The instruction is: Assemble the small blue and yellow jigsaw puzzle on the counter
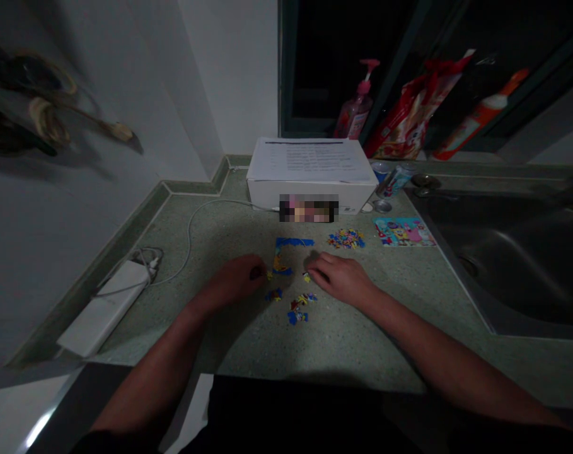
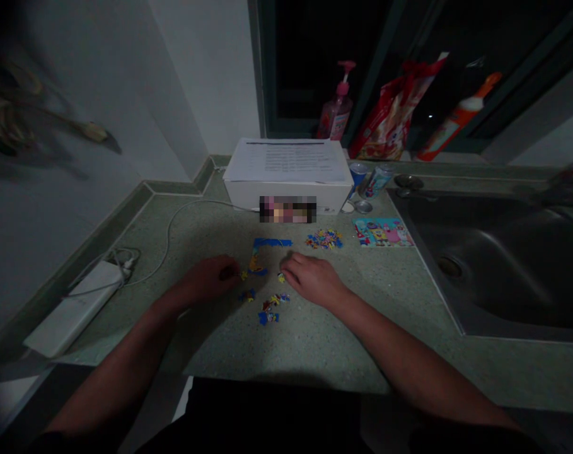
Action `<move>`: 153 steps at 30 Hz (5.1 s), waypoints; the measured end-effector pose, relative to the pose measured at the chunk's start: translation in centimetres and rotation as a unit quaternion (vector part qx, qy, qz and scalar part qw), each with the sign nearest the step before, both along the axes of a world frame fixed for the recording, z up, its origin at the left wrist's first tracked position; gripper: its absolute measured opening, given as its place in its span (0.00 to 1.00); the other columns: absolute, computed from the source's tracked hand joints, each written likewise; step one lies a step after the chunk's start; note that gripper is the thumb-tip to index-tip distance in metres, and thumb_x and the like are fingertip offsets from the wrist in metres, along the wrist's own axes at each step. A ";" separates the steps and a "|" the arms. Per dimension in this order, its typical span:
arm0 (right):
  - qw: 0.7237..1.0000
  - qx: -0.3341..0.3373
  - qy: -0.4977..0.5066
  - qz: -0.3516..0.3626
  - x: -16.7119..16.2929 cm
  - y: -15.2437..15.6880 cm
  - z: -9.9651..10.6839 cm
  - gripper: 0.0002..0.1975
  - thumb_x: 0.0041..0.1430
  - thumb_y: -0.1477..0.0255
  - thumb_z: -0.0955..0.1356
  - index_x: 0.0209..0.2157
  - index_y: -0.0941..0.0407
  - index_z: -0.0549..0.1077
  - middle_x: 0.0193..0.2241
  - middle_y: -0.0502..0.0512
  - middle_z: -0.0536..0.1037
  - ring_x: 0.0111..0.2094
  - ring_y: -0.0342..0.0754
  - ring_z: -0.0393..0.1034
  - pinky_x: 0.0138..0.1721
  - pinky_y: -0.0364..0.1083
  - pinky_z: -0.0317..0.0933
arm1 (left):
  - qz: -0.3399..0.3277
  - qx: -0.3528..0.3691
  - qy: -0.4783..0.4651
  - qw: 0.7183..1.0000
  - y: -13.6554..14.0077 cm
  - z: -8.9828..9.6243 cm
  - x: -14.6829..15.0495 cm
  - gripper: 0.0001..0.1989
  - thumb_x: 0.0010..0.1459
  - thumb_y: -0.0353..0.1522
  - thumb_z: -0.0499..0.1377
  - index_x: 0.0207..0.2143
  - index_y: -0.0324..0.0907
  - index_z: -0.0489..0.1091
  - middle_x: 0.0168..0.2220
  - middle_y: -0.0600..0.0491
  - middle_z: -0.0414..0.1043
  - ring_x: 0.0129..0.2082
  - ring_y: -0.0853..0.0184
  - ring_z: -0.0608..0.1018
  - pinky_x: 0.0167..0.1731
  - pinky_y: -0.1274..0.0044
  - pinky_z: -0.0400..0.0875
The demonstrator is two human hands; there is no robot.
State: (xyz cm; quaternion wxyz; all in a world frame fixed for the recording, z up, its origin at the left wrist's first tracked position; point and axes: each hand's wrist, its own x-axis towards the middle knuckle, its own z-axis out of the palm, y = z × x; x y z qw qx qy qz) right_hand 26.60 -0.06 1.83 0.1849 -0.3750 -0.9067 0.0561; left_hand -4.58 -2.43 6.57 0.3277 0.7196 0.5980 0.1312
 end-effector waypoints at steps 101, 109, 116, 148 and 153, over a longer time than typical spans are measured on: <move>0.964 -0.249 0.083 0.042 -2.0 -3.4 2.2 0.04 0.67 0.73 0.72 0.41 0.50 0.79 0.36 0.51 0.84 0.34 0.49 0.78 0.42 0.51 0.69 | -0.077 -0.065 -0.207 0.973 -1.9 -0.3 3.0 0.08 0.65 0.40 0.66 0.37 0.48 0.83 0.35 0.51 0.85 0.36 0.56 0.82 0.39 0.67 0.73; 0.964 -0.242 0.104 0.035 -2.4 -3.7 2.1 0.05 0.70 0.71 0.70 0.43 0.49 0.79 0.38 0.51 0.84 0.32 0.47 0.77 0.41 0.51 0.70 | -0.060 -0.121 -0.270 0.953 -2.7 0.8 3.8 0.09 0.64 0.44 0.67 0.36 0.52 0.84 0.37 0.53 0.88 0.40 0.53 0.85 0.45 0.63 0.78; 0.964 -0.229 0.128 0.045 -2.6 -3.8 1.6 0.04 0.72 0.71 0.70 0.44 0.50 0.78 0.42 0.53 0.85 0.33 0.48 0.78 0.39 0.49 0.70 | -0.069 -0.108 -0.266 0.955 -2.5 -1.5 3.9 0.08 0.61 0.42 0.69 0.37 0.48 0.82 0.34 0.49 0.85 0.33 0.56 0.83 0.38 0.67 0.76; 0.985 0.091 0.117 0.093 -3.7 -4.1 0.3 0.11 0.78 0.72 0.68 0.55 0.52 0.81 0.50 0.59 0.87 0.47 0.55 0.84 0.47 0.55 0.78 | 0.046 -0.113 -0.329 0.936 -1.4 -2.1 3.6 0.11 0.55 0.39 0.71 0.35 0.43 0.78 0.33 0.50 0.82 0.36 0.59 0.81 0.42 0.67 0.76; 0.978 0.140 0.128 0.086 -3.9 -3.9 0.4 0.09 0.80 0.70 0.67 0.52 0.53 0.81 0.46 0.58 0.88 0.43 0.52 0.84 0.43 0.53 0.78 | 0.048 -0.117 -0.337 0.933 -1.4 -1.8 3.7 0.13 0.54 0.41 0.73 0.36 0.43 0.80 0.35 0.49 0.83 0.36 0.58 0.82 0.44 0.65 0.77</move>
